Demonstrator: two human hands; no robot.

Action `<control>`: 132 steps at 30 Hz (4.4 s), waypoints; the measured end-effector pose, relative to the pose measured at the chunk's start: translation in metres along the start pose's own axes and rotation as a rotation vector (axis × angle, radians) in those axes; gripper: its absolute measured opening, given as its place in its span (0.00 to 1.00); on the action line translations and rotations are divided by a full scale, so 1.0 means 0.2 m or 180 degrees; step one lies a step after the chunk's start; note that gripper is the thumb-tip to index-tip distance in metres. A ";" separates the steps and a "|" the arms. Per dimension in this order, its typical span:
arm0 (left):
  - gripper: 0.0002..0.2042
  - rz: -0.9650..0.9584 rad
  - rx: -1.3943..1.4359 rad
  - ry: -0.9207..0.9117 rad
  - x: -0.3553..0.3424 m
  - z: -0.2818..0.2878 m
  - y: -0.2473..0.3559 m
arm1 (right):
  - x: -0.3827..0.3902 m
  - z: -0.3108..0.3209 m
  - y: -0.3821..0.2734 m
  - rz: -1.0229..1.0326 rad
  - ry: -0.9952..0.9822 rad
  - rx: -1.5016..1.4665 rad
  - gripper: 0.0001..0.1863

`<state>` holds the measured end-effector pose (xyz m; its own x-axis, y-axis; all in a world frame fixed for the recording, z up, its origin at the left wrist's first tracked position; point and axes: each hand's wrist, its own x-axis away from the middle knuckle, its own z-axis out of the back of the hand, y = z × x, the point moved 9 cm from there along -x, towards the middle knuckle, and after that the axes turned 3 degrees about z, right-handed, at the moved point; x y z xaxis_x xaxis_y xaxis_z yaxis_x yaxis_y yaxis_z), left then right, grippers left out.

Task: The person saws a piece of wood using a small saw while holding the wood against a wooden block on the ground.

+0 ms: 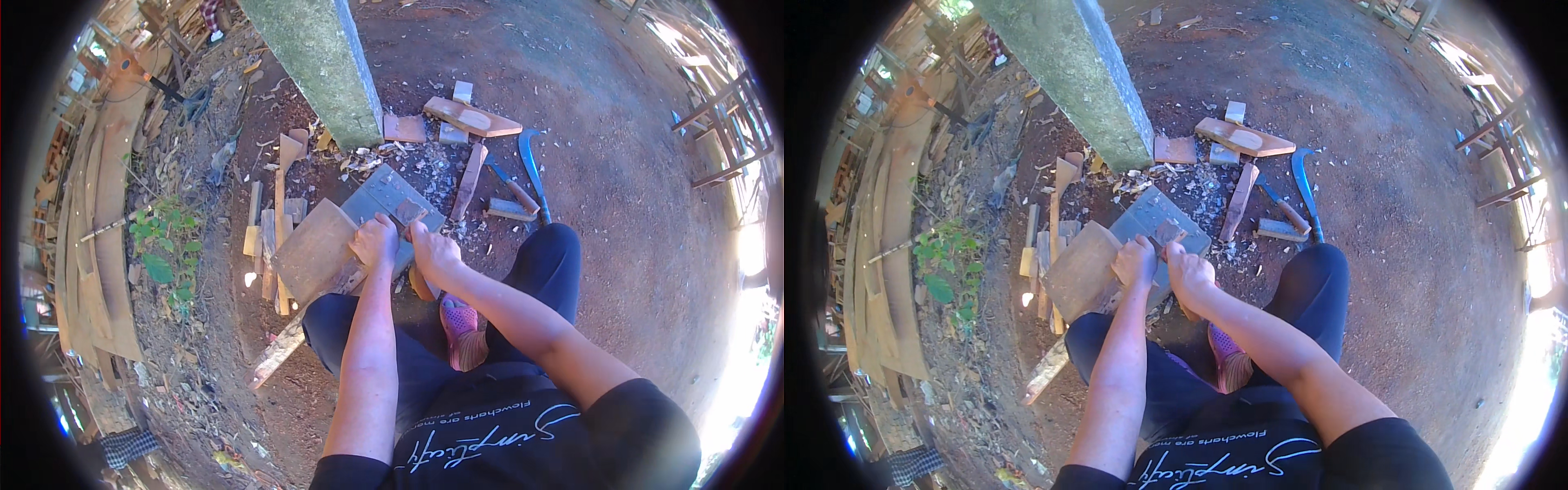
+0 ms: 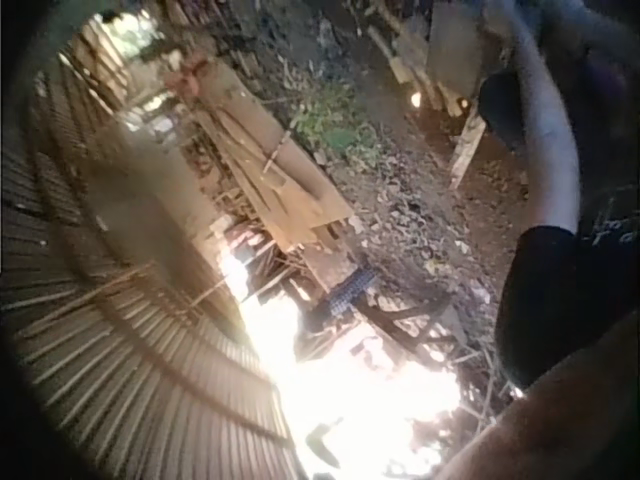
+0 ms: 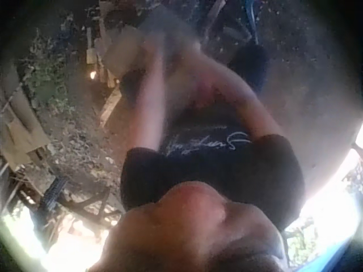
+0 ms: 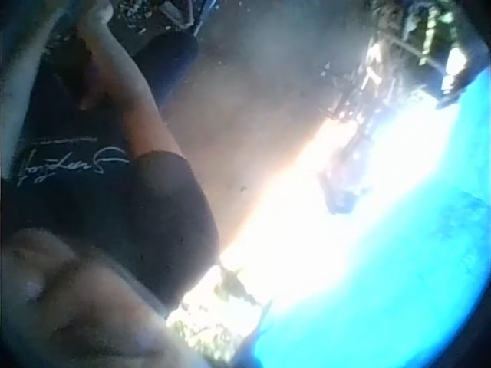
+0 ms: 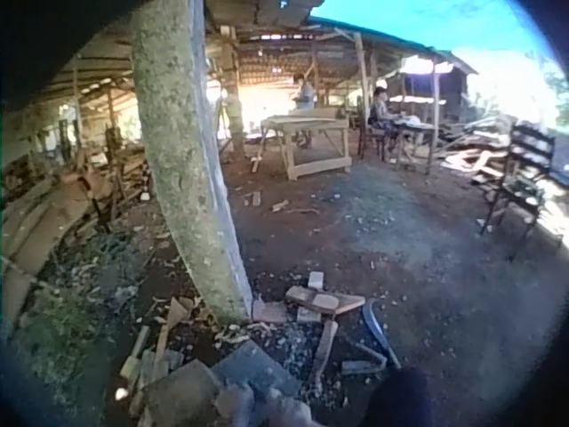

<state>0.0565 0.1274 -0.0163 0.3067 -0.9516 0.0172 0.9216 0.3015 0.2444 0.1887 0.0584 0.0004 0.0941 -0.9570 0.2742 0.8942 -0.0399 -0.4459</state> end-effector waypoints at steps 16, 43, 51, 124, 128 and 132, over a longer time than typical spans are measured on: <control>0.23 0.0106 0.0010 -0.0001 -0.01 -0.03 -0.07 | 0.12 -0.01 -0.01 -0.0024 -0.0387 0.0099 0.14; 0.25 0.0316 -0.0108 -0.0284 -0.04 -0.02 -0.07 | 0.34 -0.24 0.27 -0.0019 0.0682 -0.0507 0.13; 0.25 0.0295 -0.0095 -0.0314 -0.04 -0.05 -0.08 | 0.27 -0.27 0.25 0.0008 0.0848 -0.0459 0.12; 0.31 -0.1134 0.0650 -0.0107 0.35 0.02 0.02 | 0.49 -0.49 0.67 -0.0208 0.0712 -0.1688 0.21; 0.29 -0.1359 0.0580 0.0329 0.34 0.04 0.10 | 0.44 -0.46 0.71 -0.0071 0.0953 -0.1657 0.22; 0.29 -0.1251 0.0600 0.0232 0.34 0.03 0.08 | 0.51 -0.28 0.56 0.0195 0.1220 -0.2315 0.21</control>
<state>0.0912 0.0671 -0.0062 -0.0362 -0.9832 -0.1791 0.9142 -0.1049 0.3914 0.2747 -0.0603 -0.0694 -0.1401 -0.9899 -0.0196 0.3730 -0.0345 -0.9272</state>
